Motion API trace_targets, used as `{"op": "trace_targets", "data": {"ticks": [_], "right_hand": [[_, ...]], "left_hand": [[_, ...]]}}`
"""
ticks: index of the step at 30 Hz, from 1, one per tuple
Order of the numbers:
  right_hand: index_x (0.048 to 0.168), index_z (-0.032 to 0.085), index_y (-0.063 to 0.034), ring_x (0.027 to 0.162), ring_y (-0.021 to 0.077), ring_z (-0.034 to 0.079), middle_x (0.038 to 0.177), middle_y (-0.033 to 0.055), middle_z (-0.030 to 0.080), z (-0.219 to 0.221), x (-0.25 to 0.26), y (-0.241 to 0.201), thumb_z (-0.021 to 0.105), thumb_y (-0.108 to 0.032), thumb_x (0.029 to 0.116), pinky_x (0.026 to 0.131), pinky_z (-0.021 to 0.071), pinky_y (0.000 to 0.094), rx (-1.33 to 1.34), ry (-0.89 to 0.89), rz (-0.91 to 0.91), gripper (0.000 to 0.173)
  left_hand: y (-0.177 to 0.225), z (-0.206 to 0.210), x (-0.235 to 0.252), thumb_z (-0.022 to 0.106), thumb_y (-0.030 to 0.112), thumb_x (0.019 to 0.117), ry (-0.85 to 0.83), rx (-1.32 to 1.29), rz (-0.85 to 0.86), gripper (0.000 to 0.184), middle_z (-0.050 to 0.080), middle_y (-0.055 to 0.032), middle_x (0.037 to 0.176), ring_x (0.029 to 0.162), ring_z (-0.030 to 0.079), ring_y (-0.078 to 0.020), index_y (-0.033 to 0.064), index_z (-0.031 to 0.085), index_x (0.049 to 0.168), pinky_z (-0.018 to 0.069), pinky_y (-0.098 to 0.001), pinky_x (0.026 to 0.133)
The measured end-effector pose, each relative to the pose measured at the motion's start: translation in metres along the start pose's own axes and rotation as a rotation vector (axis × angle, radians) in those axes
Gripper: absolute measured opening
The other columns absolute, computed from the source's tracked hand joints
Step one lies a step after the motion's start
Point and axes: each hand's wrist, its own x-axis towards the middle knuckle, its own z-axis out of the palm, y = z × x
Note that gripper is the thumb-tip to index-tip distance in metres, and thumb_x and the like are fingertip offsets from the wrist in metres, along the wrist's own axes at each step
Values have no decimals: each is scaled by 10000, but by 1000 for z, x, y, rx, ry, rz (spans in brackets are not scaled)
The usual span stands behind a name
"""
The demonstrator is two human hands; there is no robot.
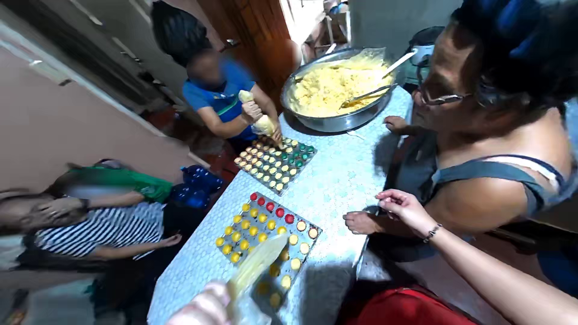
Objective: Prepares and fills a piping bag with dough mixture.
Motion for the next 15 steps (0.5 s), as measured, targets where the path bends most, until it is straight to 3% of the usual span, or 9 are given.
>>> {"op": "trace_targets", "data": {"ticks": [4,6,9,15], "right_hand": [[1177,679,-31,674,44,610,937,-4,697,-24,-11,-2,648,-124,929,582,523,209,40,-151,-48,267],[1169,676,-36,659,24,613,931,-25,706,-34,-11,0,629,-108,926,572,520,184,87,-192,-75,257],[1137,680,-36,606,21,599,845,-37,694,-45,-17,2,616,-82,927,531,502,169,144,-232,-56,224],[1135,685,-37,581,17,585,840,-37,699,-79,-14,6,604,-86,934,513,488,163,188,-284,-61,222]], "left_hand": [[-1,80,6,590,405,1021,165,14,62,286,635,63,663,627,617,-61,189,691,863,546,-259,730],[-2,109,6,636,373,1000,180,55,60,235,658,55,688,644,630,-59,181,704,884,553,-259,735],[-1,143,3,693,332,976,95,124,27,237,668,13,730,717,655,-98,147,671,830,555,-284,754],[9,184,3,689,304,986,-61,223,-5,296,675,-29,777,783,672,-130,94,622,789,563,-297,751]]}}
